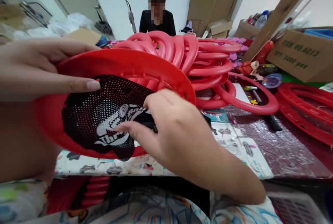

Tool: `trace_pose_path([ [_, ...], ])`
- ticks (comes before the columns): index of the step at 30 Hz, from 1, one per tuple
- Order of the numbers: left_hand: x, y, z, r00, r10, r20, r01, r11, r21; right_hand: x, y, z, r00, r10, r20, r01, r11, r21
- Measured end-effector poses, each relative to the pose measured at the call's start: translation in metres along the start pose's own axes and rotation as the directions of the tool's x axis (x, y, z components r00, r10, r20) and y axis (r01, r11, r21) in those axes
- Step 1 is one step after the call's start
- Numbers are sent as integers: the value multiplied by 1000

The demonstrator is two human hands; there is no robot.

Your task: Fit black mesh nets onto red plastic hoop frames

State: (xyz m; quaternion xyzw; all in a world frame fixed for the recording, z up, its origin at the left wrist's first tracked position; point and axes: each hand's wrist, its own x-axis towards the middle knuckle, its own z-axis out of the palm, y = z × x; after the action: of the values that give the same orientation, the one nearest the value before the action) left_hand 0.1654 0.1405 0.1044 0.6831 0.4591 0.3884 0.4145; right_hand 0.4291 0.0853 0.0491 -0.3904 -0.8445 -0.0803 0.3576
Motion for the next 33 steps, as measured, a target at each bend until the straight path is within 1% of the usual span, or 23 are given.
trace_pose_path([
  [1,-6,3,9,999,4,49,-4,1000,9,-2,-5,3,993,32,114,-34,999,13],
  [2,-11,5,17,999,14,51,-14,1000,-4,-2,-7,6,979,72,191,-76,997,15],
  [3,-15,5,24,999,24,31,-23,1000,-15,-1,-8,10,968,121,219,-127,992,16],
  [5,-22,1,35,997,40,-61,-44,997,-64,4,-3,21,955,208,213,-229,970,81],
  [7,-26,-8,41,993,25,-117,-40,991,-131,11,5,32,943,244,226,-299,920,255],
  [8,-28,-14,43,992,3,-122,-24,984,-176,14,10,37,941,230,249,-312,876,369],
  [10,-30,-28,47,991,-55,-124,20,965,-263,20,17,46,944,159,289,-306,750,586],
  [11,-31,-36,48,990,-84,-117,46,955,-292,21,18,50,946,130,295,-300,691,657],
  [12,-32,-43,49,988,-112,-108,73,946,-314,23,19,53,948,111,297,-294,657,694],
  [13,-32,-51,50,987,-133,-95,94,938,-334,24,18,55,951,101,294,-285,657,698],
  [16,-32,-71,52,984,-169,-57,135,914,-382,25,14,60,966,116,232,-235,767,596],
  [18,-33,-81,51,984,-172,-41,145,920,-364,25,13,64,976,134,174,-208,819,535],
  [20,-33,-88,51,986,-168,-19,154,939,-306,26,13,68,977,151,153,-208,842,497],
  [23,-33,-97,49,987,-152,55,161,957,-240,26,13,73,970,119,210,-204,870,449],
  [25,-31,-103,49,980,-158,118,182,954,-238,27,13,76,956,89,281,-206,882,424],
  [28,-28,-113,47,959,-206,193,253,931,-264,27,13,80,926,95,366,-235,902,362],
  [31,-26,-122,44,951,-217,222,280,910,-307,28,13,86,906,97,413,-237,923,302],
  [33,-27,-126,43,961,-174,214,231,932,-279,29,14,89,901,84,426,-222,932,287],
])
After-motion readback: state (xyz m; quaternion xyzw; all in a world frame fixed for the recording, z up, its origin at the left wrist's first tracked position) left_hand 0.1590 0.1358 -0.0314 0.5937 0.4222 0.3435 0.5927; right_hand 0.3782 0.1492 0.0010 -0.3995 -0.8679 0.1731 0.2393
